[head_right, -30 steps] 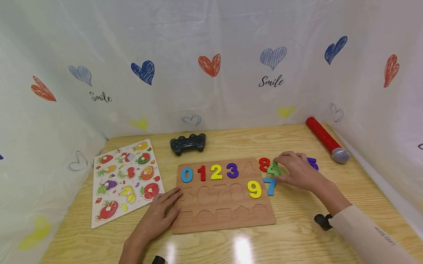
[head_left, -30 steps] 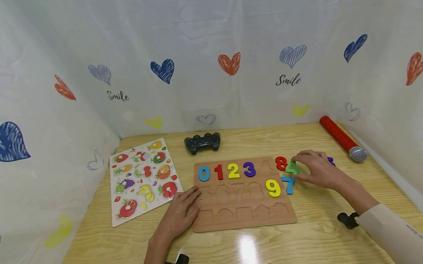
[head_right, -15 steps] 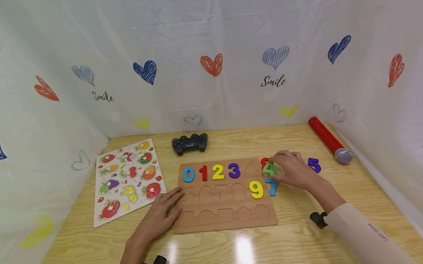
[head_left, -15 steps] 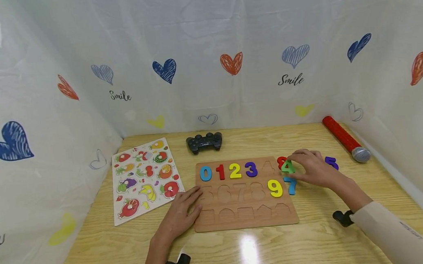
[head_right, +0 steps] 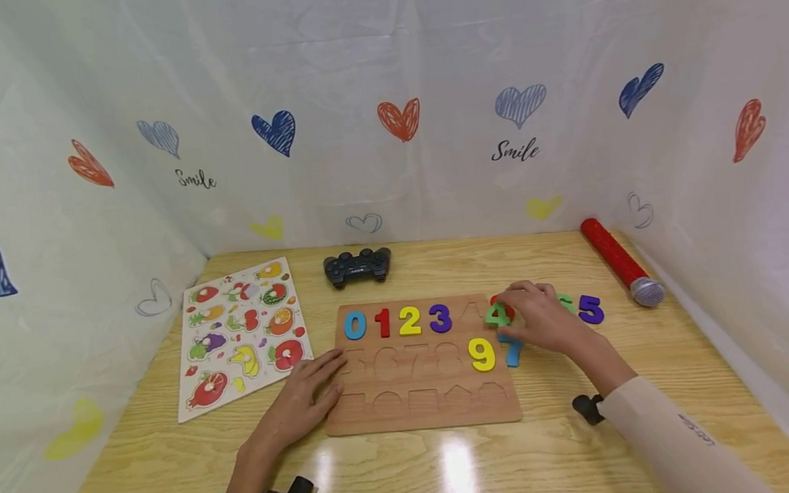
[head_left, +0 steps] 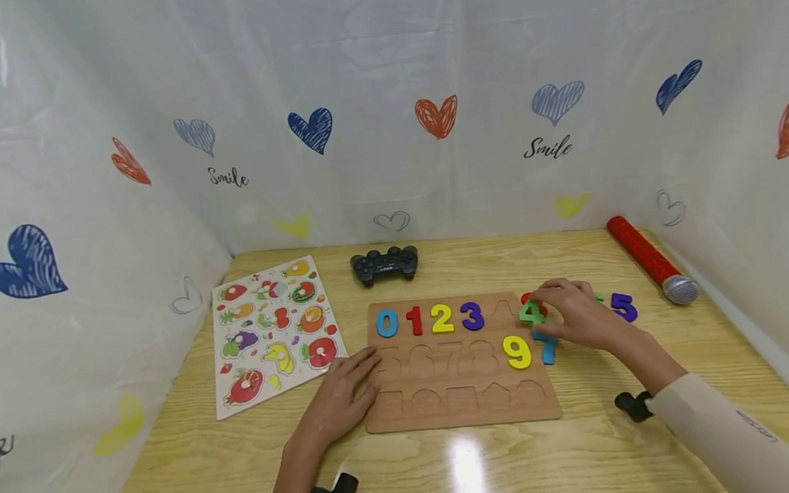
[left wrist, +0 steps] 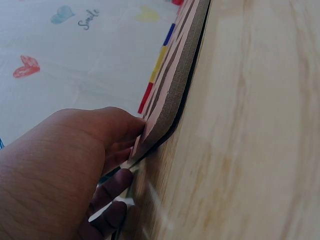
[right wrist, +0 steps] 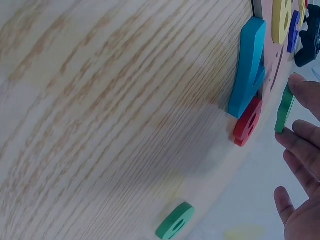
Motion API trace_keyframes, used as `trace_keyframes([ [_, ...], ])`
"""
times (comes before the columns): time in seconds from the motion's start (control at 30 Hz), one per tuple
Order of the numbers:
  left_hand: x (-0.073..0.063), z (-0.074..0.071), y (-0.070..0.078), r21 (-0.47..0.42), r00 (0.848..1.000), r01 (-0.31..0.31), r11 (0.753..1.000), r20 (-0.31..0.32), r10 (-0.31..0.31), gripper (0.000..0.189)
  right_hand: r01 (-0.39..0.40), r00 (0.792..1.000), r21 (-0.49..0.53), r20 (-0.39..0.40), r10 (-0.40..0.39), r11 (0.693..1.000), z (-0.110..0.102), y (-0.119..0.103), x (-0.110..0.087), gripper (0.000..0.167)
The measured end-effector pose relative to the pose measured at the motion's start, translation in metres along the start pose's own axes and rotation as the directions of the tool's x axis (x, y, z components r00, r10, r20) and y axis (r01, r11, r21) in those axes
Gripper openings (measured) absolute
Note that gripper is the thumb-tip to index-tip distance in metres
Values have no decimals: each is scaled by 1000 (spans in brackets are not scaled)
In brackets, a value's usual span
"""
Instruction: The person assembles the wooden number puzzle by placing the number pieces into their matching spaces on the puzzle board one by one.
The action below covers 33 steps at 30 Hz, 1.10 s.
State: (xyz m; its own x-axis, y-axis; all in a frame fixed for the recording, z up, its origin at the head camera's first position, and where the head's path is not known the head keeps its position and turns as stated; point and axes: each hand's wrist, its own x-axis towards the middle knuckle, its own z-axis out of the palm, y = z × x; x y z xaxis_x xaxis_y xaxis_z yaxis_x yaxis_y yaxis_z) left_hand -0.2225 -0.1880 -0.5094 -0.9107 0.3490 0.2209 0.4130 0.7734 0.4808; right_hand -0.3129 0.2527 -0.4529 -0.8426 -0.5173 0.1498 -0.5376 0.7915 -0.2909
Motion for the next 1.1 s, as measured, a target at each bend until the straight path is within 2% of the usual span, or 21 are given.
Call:
trace_keyframes([
  [0.23,0,-1,0,2,1000,9,1000,16,-9,48,26,1000,-7,-3,-26,1000,4,0,7,50],
  [0.53,0,1,0,-12,1000,12,1000,1,-12,49,43,999,7,-8,-43,999,7,-7,13,50],
  [1.1,0,-1,-1,-8,1000,13,1000,23,-13,48,48,999,-11,12,-47,999,13,-8,26,48],
])
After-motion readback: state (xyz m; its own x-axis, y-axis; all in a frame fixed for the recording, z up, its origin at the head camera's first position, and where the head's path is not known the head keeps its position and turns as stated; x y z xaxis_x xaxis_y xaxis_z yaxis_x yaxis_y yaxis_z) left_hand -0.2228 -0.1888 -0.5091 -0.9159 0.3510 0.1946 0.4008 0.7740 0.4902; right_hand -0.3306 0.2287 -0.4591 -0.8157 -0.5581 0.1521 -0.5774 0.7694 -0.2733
